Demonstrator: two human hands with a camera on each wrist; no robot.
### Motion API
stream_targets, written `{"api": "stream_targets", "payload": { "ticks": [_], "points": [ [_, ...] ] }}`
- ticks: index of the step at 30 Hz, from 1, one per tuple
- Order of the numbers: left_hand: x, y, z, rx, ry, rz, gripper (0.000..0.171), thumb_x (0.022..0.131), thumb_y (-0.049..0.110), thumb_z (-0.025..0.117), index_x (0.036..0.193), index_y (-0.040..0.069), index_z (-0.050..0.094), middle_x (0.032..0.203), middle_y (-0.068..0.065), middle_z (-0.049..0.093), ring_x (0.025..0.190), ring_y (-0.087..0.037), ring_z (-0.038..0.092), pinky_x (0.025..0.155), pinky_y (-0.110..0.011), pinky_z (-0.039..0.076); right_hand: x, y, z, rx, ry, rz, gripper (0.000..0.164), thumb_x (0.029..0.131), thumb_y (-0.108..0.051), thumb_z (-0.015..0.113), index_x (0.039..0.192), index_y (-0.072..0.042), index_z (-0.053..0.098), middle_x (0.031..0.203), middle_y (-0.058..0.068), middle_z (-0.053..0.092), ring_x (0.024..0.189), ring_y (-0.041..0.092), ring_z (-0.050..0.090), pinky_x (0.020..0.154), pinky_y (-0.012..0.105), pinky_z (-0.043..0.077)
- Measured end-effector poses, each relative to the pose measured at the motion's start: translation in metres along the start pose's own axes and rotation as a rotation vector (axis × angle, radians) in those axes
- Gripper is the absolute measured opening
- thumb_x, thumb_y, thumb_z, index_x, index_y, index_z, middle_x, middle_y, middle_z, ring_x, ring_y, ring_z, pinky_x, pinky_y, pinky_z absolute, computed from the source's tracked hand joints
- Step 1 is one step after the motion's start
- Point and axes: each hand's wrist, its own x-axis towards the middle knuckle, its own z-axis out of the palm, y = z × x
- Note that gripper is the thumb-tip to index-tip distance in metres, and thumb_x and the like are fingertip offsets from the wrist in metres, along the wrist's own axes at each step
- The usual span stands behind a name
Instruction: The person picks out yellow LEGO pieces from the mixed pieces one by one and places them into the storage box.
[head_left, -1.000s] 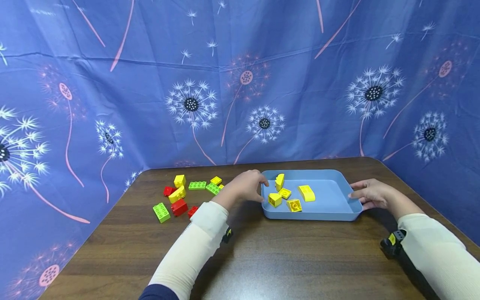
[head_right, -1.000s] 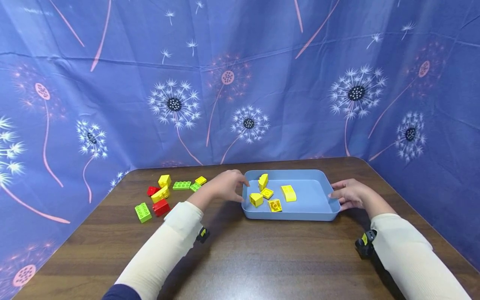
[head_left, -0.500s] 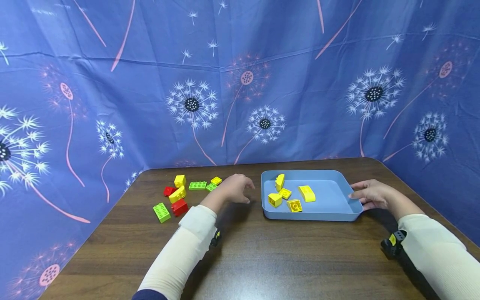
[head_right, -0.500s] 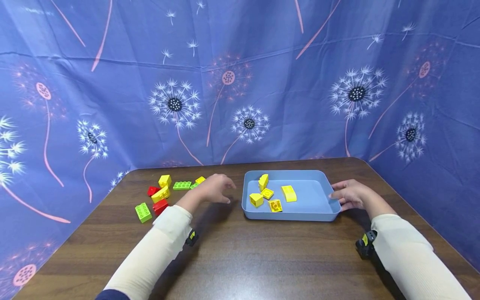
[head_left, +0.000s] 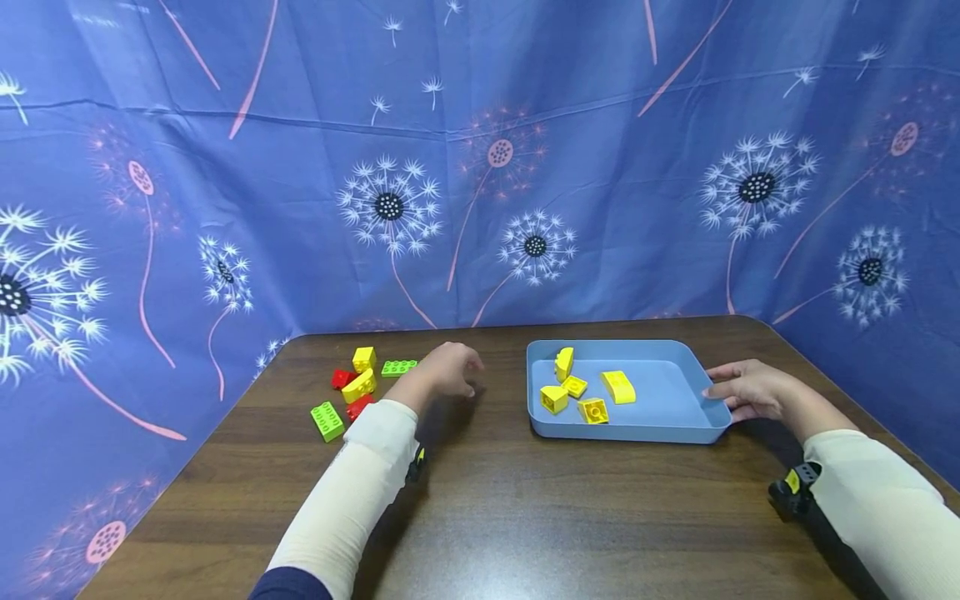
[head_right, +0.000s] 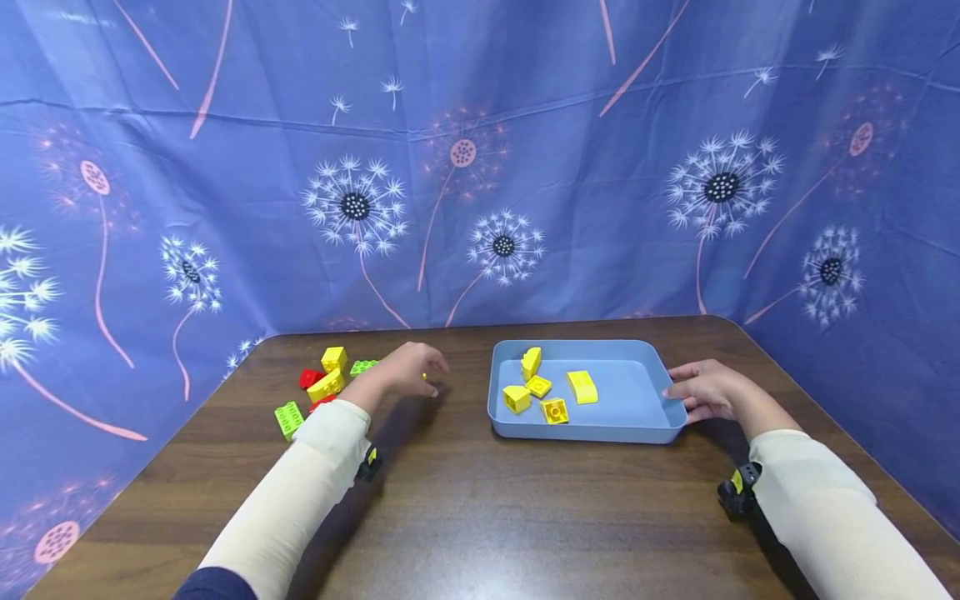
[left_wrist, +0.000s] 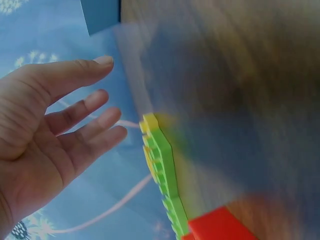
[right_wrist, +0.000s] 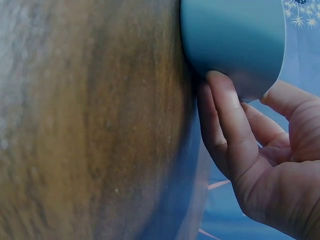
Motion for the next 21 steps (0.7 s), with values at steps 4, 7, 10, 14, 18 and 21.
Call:
{"api": "stream_targets", "payload": {
  "ticks": [4,7,10,14,18,21],
  "points": [
    [0.002,-0.011,-0.002,-0.019,-0.023,-0.074,0.038,0.062,0.010,0.077,0.098,0.010,0.066,0.096,-0.004,0.064,0.091,-0.017,0.057,0.080,-0.030,0.044,0.000,0.000,0.000,0.001,0.003,-0.006,0.076,0.080,-0.009,0.062,0.134,0.014,0.013,0.089,0.011,0.063,0.080,0.026,0.063,0.069,0.042,0.050],
    [0.005,-0.019,0.000,-0.036,-0.039,-0.117,0.039,0.061,0.010,0.078,0.098,0.008,0.065,0.094,-0.004,0.064,0.089,-0.016,0.058,0.079,-0.029,0.044,0.000,0.001,-0.001,0.005,0.000,-0.006,0.077,0.080,-0.009,0.062,0.134,0.014,0.012,0.089,0.011,0.063,0.080,0.026,0.062,0.069,0.042,0.050],
    [0.006,-0.026,0.003,-0.032,-0.053,-0.144,0.039,0.061,0.012,0.078,0.098,0.007,0.065,0.094,-0.004,0.064,0.087,-0.016,0.057,0.078,-0.029,0.044,-0.001,0.001,0.000,0.015,-0.005,-0.002,0.077,0.080,-0.008,0.062,0.134,0.014,0.012,0.090,0.011,0.063,0.080,0.026,0.062,0.070,0.042,0.050],
    [0.010,-0.029,0.005,-0.008,-0.046,-0.170,0.034,0.064,0.015,0.077,0.096,0.007,0.066,0.092,-0.003,0.064,0.087,-0.017,0.057,0.078,-0.030,0.044,-0.001,0.001,-0.001,0.019,-0.012,-0.008,0.076,0.080,-0.008,0.062,0.133,0.015,0.013,0.090,0.011,0.063,0.081,0.026,0.062,0.070,0.042,0.050],
    [0.018,-0.028,0.006,0.038,-0.040,-0.205,0.025,0.068,0.018,0.074,0.091,0.010,0.067,0.087,0.001,0.063,0.085,-0.016,0.057,0.076,-0.030,0.045,-0.001,0.001,0.000,0.014,-0.012,-0.021,0.076,0.080,-0.009,0.062,0.133,0.015,0.013,0.090,0.012,0.063,0.080,0.026,0.062,0.070,0.042,0.050],
    [0.023,-0.027,0.006,0.082,-0.043,-0.223,0.018,0.068,0.018,0.073,0.085,0.013,0.067,0.084,0.004,0.062,0.082,-0.014,0.057,0.072,-0.029,0.046,-0.001,0.001,0.000,0.018,-0.010,-0.017,0.076,0.080,-0.009,0.062,0.134,0.014,0.012,0.090,0.012,0.063,0.080,0.026,0.062,0.070,0.042,0.050]
  ]
}}
